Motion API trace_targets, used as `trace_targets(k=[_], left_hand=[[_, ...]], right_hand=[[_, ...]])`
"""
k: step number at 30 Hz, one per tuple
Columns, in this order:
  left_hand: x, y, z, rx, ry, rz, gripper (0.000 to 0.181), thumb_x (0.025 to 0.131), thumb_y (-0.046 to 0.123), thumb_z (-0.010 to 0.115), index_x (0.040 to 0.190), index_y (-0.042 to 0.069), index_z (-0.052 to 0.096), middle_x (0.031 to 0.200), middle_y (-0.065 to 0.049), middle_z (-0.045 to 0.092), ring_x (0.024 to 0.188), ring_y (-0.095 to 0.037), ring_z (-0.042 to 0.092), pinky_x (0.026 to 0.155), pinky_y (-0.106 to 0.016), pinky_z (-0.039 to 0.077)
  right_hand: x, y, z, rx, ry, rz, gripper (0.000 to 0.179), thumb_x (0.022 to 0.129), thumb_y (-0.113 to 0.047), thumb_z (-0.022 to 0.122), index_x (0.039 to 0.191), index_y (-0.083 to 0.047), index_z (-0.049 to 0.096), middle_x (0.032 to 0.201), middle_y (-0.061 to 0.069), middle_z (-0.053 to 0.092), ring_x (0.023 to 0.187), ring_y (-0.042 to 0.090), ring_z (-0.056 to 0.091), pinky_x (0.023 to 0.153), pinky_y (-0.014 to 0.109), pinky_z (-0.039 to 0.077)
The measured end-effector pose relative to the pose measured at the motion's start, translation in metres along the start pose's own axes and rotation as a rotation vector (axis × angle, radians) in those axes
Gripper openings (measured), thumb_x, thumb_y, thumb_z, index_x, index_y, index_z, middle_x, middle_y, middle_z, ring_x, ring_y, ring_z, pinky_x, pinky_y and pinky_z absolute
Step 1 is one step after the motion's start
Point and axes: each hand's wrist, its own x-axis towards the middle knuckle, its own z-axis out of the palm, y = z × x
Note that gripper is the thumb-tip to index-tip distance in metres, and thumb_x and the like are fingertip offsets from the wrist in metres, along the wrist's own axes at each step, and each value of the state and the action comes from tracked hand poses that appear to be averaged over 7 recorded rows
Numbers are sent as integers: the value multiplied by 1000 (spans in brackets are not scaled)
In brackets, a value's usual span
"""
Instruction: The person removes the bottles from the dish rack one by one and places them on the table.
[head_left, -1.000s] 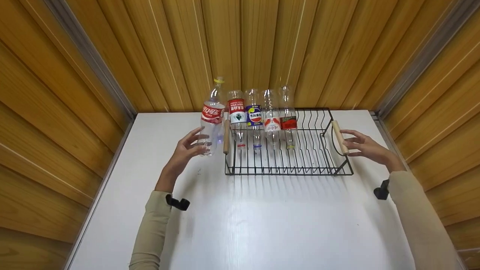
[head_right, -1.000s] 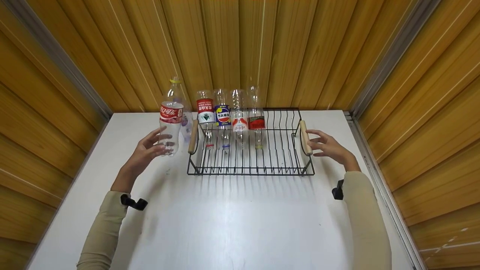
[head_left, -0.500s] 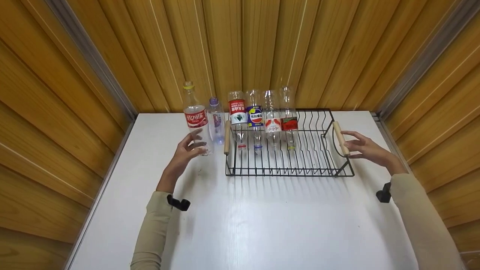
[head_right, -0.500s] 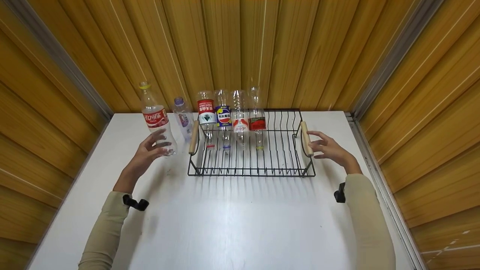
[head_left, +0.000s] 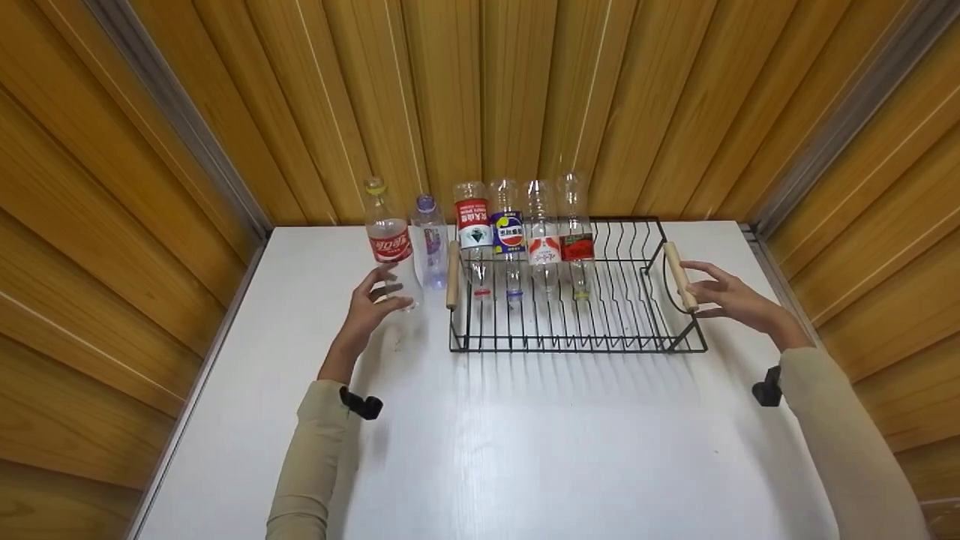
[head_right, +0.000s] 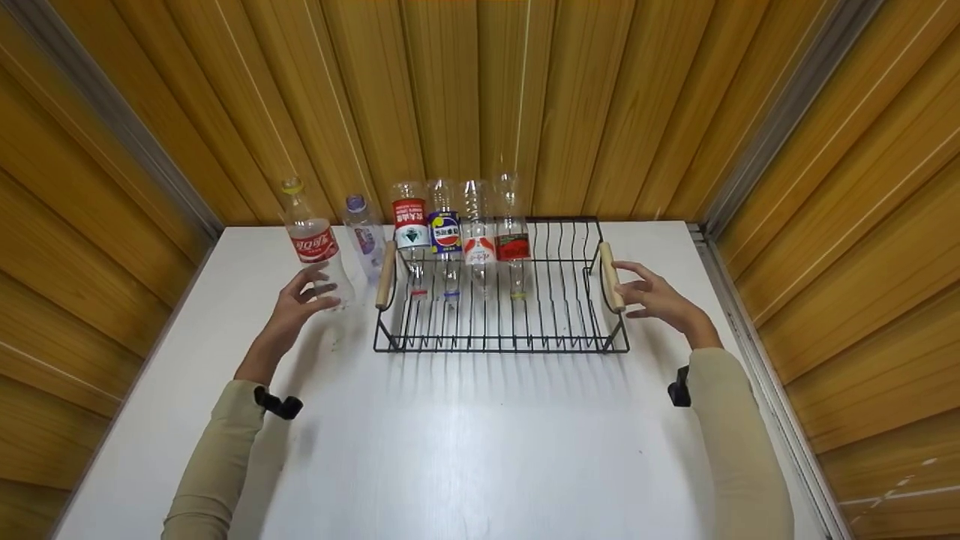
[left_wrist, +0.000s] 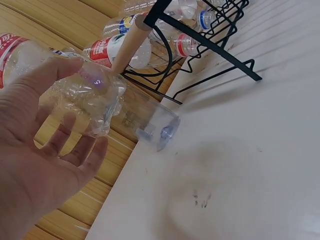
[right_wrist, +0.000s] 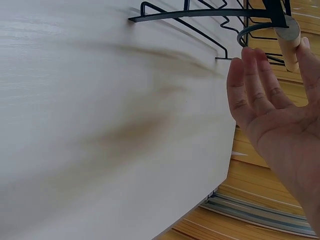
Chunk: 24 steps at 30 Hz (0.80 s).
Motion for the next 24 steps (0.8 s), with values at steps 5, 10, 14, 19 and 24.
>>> trace_targets(k=[5,10,14,19,24], left_hand=[[8,-10,1,36,82,-30,72,83,9,84,146,7,49,146,-16,49,137,-34,47,113,-45,45],[13,-19,7,115,151,-35,71,80,9,86,143,6,53,144,-15,54,131,-33,52,106,-45,51],[20,-27,11,172,185,-5,72,79,4,84,144,5,52,145,-17,55,130,-35,53,105,-46,53],[29,-37,12,208,203,-6,73,80,-1,82,146,4,51,148,-18,53,134,-38,51,107,-48,51],[35,-49,12,216,220,-34,73,79,-5,82,145,2,51,148,-20,53,134,-39,53,107,-49,51]], right_hand=[[1,-1,1,-3,5,4,68,107,-33,53,164,-21,16,138,11,46,109,1,61,107,59,49],[1,0,2,12,-6,15,68,108,-32,50,165,-23,13,148,23,38,111,3,59,109,63,46],[0,-3,3,4,-6,21,70,108,-34,50,165,-23,10,151,28,37,110,5,59,109,65,44],[0,-4,4,-21,2,17,70,108,-37,49,165,-23,10,148,27,40,111,9,59,108,62,47],[-1,0,7,-13,-1,6,68,110,-34,47,165,-22,9,149,28,36,115,16,58,107,62,48]])
